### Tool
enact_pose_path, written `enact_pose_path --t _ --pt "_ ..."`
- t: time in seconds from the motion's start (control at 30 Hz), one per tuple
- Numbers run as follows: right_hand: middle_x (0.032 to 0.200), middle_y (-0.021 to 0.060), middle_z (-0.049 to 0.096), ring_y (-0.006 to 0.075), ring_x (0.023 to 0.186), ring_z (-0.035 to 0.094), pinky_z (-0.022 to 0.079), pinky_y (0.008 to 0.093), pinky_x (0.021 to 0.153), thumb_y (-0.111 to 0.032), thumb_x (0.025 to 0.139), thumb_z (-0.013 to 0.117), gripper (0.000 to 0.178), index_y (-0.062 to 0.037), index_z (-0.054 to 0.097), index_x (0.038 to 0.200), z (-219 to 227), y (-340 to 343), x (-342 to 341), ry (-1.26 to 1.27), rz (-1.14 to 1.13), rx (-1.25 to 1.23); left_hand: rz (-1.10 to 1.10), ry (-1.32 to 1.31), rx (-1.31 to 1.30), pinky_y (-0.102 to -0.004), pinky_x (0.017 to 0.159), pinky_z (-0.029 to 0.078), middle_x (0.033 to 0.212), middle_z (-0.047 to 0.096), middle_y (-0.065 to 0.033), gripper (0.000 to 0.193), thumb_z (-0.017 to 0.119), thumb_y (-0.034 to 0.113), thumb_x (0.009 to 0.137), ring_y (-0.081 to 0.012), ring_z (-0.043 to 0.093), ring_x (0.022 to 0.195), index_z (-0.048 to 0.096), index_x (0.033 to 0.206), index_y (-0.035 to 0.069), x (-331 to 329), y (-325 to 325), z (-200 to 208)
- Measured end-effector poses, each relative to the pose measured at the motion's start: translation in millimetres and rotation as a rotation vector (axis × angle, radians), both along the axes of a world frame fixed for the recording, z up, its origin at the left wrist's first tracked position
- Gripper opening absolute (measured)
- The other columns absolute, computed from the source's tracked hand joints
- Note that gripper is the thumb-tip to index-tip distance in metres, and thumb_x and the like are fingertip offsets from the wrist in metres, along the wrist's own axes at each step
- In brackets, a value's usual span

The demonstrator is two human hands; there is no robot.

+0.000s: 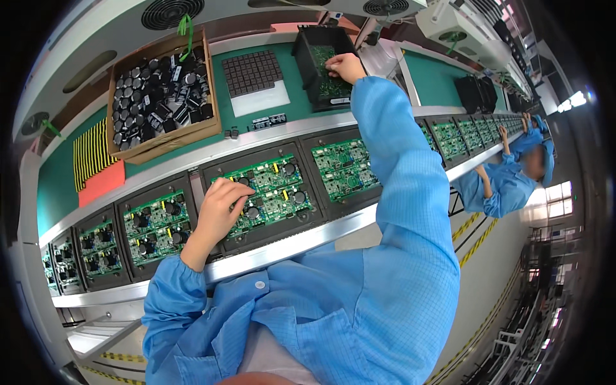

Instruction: Manually placing electronic components onto multiple printed circuit boards arranged on a rack.

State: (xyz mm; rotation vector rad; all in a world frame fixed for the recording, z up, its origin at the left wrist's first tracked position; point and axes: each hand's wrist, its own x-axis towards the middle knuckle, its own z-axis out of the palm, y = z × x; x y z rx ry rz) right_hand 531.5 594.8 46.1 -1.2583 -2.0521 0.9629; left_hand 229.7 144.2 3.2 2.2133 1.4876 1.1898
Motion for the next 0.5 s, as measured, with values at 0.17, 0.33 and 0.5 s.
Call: enact_pose_path --t 0.17,0.33,0.5 --pt "0.092 0.0065 0.077 0.0113 0.076 0.071 0.057 0.0265 0.069 -0.007 0.094 0.072 0.018 -0.0001 0.077 0.11 7.4 -29.4 10.1 0.054 -0.13 0.053 0.007 0.005 0.023 -0.0391 0.088 0.053 0.102 0.073 -0.0049 0.017 0.075 0.003 0.085 -0.0266 0.065 0.097 0.076 0.101 0.01 4.0 0.7 5.4" --pt "0.094 0.0063 0.077 0.0108 0.081 0.068 0.053 0.0255 0.073 -0.01 0.09 0.076 0.026 -0.0004 0.075 0.115 35.4 -152.8 -16.0 0.365 -0.219 0.098 0.045 -0.051 0.042 -0.0387 0.087 0.053 0.103 0.074 -0.0058 0.02 0.076 0.002 0.084 -0.0272 0.065 0.097 0.076 0.103 0.009 3.6 -7.1 8.6" --pt "0.094 0.007 0.076 0.013 0.087 0.07 0.056 0.026 0.078 -0.004 0.089 0.076 0.03 0.0013 0.069 0.118 7.8 -333.1 -61.4 0.592 0.052 -0.263 0.035 -0.316 0.048 -0.0388 0.086 0.054 0.102 0.073 -0.0099 0.031 0.083 0.002 0.078 -0.0285 0.067 0.095 0.075 0.108 0.006 15.2 -10.4 18.4"
